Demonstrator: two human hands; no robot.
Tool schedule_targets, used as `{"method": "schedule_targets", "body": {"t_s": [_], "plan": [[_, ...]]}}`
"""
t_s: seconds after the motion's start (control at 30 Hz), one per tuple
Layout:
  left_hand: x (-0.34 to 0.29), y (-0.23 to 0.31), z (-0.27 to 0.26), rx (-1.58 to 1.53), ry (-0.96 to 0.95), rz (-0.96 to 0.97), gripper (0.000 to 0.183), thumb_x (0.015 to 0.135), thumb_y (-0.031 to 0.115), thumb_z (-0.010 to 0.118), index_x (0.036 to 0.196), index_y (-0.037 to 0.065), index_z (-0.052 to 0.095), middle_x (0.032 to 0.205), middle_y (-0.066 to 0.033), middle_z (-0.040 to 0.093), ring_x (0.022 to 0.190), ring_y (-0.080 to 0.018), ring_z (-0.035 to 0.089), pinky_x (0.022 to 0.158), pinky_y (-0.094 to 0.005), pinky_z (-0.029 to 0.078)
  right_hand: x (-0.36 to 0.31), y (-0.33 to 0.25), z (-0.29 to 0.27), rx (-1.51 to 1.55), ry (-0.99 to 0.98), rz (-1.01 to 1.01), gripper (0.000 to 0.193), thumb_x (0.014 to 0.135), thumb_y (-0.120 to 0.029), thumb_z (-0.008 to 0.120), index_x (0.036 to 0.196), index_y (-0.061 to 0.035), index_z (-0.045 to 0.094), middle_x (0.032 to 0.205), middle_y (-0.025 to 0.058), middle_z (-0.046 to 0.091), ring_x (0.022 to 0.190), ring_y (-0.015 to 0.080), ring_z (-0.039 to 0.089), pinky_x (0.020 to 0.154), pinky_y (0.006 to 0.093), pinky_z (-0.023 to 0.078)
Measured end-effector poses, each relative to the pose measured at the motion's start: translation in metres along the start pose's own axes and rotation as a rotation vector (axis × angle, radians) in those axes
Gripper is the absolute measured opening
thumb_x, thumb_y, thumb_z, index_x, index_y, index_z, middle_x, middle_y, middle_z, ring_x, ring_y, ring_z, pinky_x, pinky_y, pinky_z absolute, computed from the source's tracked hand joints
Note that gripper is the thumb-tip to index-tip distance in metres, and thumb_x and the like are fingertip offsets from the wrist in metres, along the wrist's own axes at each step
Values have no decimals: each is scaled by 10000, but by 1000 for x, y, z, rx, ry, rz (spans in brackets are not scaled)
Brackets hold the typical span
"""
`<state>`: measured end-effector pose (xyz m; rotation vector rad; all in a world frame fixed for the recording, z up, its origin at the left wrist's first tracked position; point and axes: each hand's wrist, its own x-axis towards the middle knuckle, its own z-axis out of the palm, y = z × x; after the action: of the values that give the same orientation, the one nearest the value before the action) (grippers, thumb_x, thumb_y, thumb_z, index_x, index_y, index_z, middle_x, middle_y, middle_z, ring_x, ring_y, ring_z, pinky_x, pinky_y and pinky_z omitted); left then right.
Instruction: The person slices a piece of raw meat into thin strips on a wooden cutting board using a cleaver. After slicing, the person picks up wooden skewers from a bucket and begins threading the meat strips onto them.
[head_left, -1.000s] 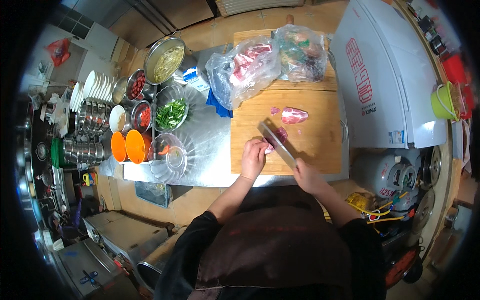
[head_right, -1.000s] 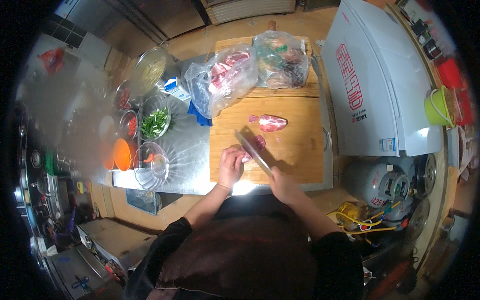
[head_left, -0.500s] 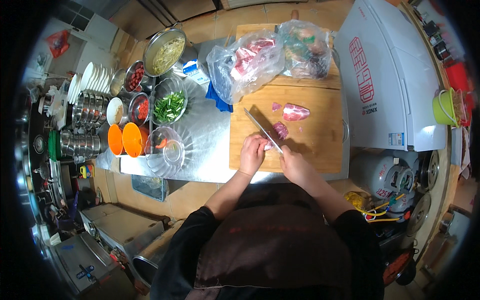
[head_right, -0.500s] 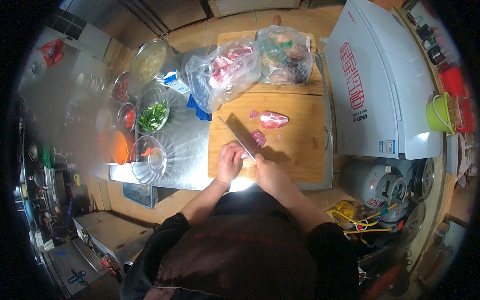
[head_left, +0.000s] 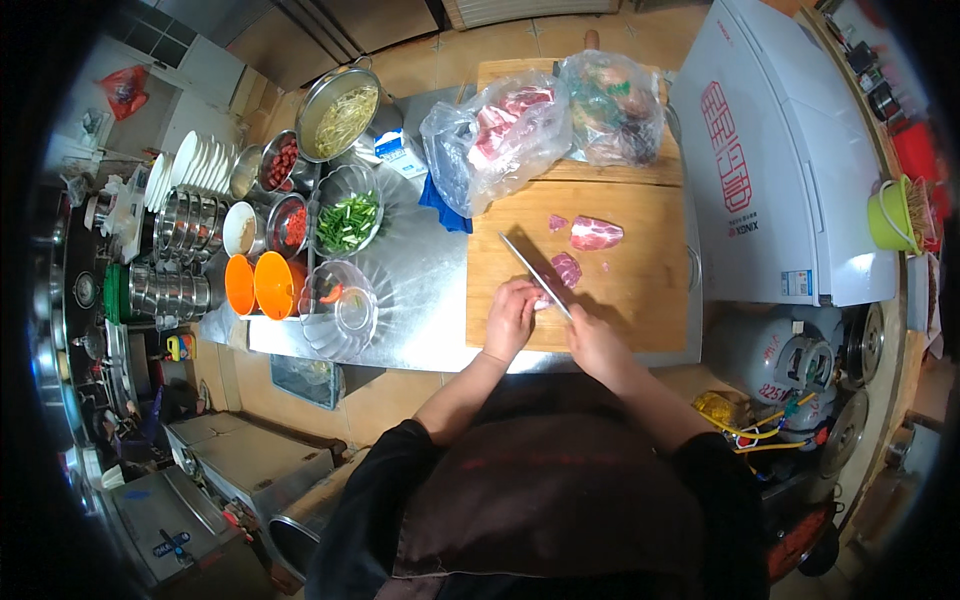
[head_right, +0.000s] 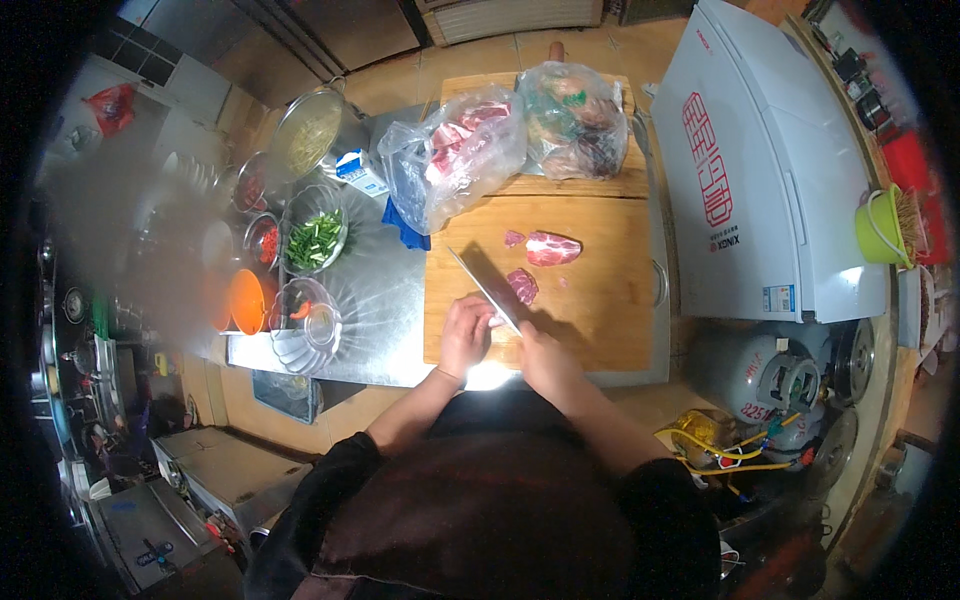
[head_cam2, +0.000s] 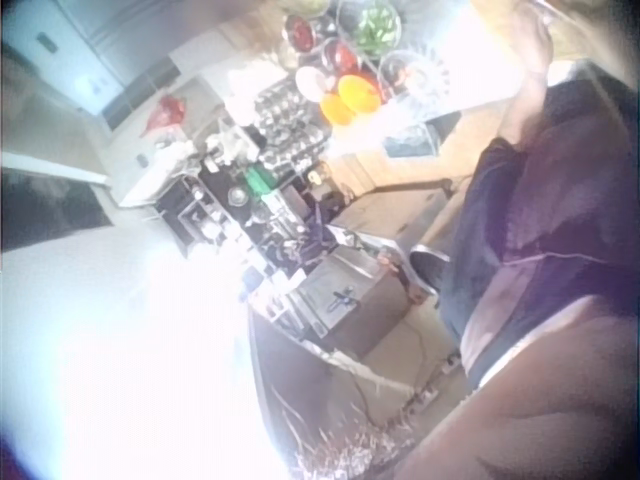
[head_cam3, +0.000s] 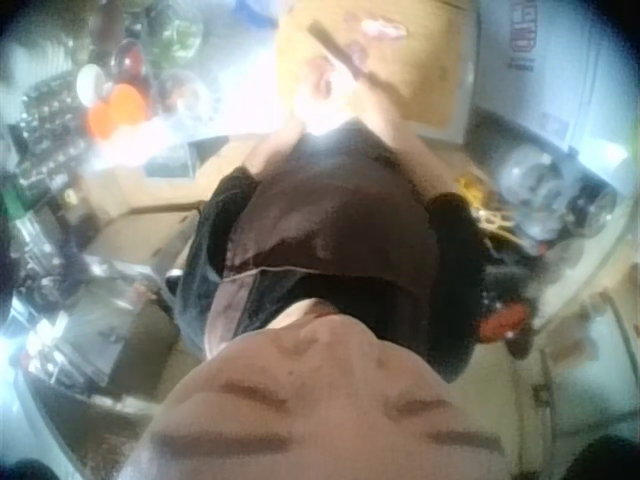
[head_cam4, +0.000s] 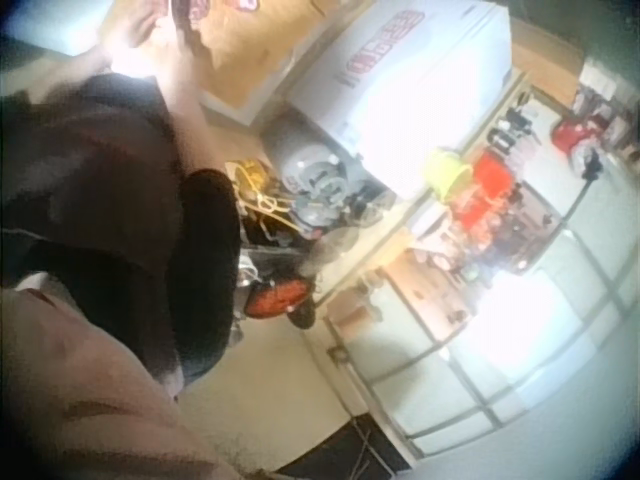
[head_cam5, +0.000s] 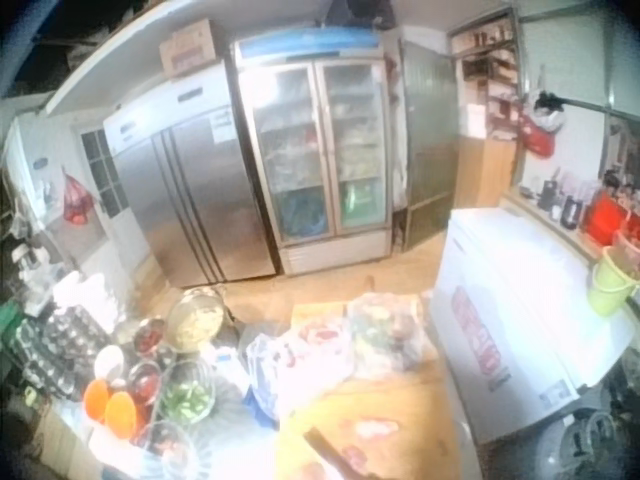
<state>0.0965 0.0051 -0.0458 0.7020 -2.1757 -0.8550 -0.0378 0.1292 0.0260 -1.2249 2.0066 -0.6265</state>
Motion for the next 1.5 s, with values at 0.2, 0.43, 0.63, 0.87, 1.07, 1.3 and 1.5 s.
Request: {"method": "schedule_targets", "body": {"t_s": [0.2,0.43,0.63,0.87,1.07,1.3,1.5], "plan": [[-3,-3,5,-5,67,-13,121,817,33,696,912,64,627,974,-117,606,934,-321,587,814,-399,485,-45,32,-18,17,13,41,168,934,-168,512,991,-14,477,834,271,624,799,466,608,704,555,462],[-2,-5,5,-7,62,-17,104,828,40,696,909,56,633,955,-116,626,917,-307,603,782,-382,497,-40,-15,-48,-89,-129,30,147,936,-154,491,999,-21,479,838,271,630,798,459,617,704,558,470],[0,-4,4,12,77,-25,98,820,36,697,888,50,629,947,-126,616,902,-328,596,782,-402,500,9,-16,-4,-45,-52,15,155,941,-154,478,1038,-34,497,836,255,652,783,448,641,687,557,492],[-3,0,6,-9,-17,50,109,842,49,677,936,34,624,963,-152,626,898,-335,611,786,-396,505,-30,-1,-6,-122,2,37,182,948,-150,444,1062,-23,504,812,271,651,762,457,652,683,564,506],[-3,1,2,15,10,27,144,823,51,701,943,39,624,1022,-138,623,960,-339,599,811,-411,505,13,-26,2,-160,52,-7,165,928,-133,504,1059,-34,505,791,252,643,748,432,645,657,539,502],[-6,4,1,-17,13,-27,95,826,50,700,909,66,654,980,-113,626,929,-310,602,813,-386,495,-38,33,-14,-29,-7,65,174,921,-152,502,1007,-1,500,837,272,638,782,472,618,700,559,472],[-6,0,2,-19,27,-42,100,815,46,708,897,66,654,958,-105,632,921,-302,607,797,-385,499,-56,12,-43,-182,-78,-18,168,928,-156,516,1019,-17,498,894,250,627,851,458,596,717,540,461]]}}
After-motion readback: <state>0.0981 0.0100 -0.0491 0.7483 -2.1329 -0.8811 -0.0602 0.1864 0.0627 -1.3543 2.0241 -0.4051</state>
